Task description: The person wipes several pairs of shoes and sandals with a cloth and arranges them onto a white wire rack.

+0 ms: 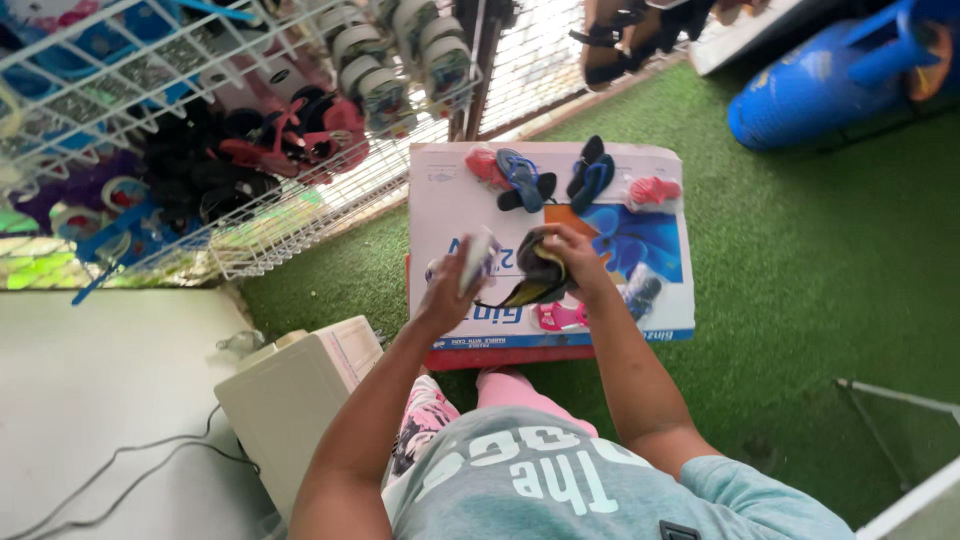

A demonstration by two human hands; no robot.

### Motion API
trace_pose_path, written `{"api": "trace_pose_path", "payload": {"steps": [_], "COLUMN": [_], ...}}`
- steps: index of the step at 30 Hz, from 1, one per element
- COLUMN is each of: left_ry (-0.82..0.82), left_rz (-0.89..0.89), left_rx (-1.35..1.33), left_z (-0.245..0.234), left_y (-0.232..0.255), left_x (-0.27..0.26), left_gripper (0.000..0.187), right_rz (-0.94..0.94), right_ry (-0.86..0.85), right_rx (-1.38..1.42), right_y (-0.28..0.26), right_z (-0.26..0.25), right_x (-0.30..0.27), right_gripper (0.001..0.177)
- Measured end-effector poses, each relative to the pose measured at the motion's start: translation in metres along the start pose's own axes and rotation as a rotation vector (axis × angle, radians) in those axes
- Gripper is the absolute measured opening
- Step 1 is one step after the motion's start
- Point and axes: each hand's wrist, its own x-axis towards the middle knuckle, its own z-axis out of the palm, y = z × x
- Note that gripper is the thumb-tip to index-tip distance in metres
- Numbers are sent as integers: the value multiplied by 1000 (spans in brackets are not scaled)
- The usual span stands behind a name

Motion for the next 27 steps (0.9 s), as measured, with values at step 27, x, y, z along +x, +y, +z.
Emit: {"api": "trace_pose_path", "payload": {"steps": [27], "left_ry": [-6], "left_rz": [-15], "left_rx": [-824], "left_z": [14], "left_y": [88], "left_x": [61], "left_gripper": [77], "right_rz": [-863], "right_ry": [891], "right_rx": [-1356], "right_y": [-29], "right_z": [146], "right_x": [-73], "right_gripper": [31]}}
